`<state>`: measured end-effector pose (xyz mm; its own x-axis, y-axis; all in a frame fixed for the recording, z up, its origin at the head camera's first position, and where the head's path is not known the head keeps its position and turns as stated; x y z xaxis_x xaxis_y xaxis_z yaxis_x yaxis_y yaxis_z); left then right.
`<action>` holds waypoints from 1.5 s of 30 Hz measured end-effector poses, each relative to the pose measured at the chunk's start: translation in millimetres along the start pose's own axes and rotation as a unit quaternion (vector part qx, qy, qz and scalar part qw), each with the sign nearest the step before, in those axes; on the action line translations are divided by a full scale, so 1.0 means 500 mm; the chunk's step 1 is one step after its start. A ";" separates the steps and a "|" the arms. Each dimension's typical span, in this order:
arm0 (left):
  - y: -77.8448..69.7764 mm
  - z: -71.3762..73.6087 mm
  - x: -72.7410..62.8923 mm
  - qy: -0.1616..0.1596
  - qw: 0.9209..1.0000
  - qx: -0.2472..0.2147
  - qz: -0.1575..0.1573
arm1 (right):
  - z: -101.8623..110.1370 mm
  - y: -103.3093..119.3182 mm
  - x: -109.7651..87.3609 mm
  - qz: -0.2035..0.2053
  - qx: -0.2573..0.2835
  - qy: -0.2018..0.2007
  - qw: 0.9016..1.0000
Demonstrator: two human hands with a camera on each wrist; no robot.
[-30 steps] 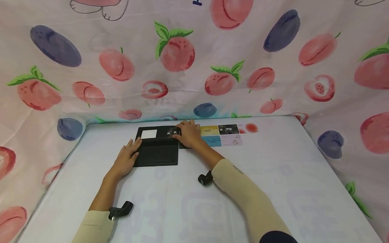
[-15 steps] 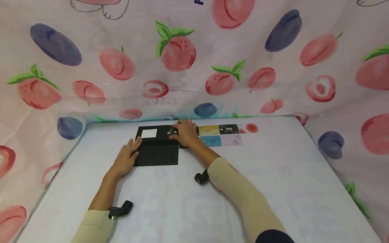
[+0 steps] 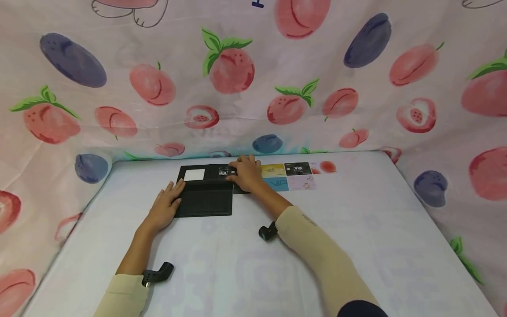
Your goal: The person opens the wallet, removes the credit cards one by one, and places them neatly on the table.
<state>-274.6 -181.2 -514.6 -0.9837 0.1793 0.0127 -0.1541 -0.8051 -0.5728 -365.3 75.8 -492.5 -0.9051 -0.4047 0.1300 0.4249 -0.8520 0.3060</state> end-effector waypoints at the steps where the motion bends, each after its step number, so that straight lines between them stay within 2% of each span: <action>1: 0.000 0.000 0.000 0.000 1.000 0.000 0.000 | 0.000 -0.003 -0.001 0.000 0.002 0.000 1.000; 20: 0.007 -0.002 0.002 0.001 1.000 0.003 0.000 | 0.013 -0.055 -0.024 0.020 0.040 -0.001 0.999; 32: 0.006 0.000 -0.001 0.001 1.000 0.004 -0.005 | 0.024 -0.072 -0.048 0.022 0.046 -0.007 0.999; 39: 0.005 -0.002 -0.001 -0.001 1.000 0.001 -0.006 | 0.030 -0.093 -0.062 0.009 0.072 -0.010 0.997; 45: 0.004 -0.003 0.000 -0.001 1.000 0.006 -0.004 | 0.043 -0.101 -0.078 0.023 0.067 -0.018 0.997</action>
<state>-274.8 -182.1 -516.9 -0.9826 0.1847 0.0188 -0.1632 -0.8109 -0.5620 -351.7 141.6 -492.8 -0.8859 -0.4274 0.1803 0.4622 -0.7803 0.4214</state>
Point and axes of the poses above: each hand's wrist, its own x-axis towards the middle knuckle, its own z-axis out of the back of the hand, y = z × x, the point moved 6 cm from there along x, towards the middle knuckle, and after that the axes turned 3 degrees about z, right-handed, at the moved point
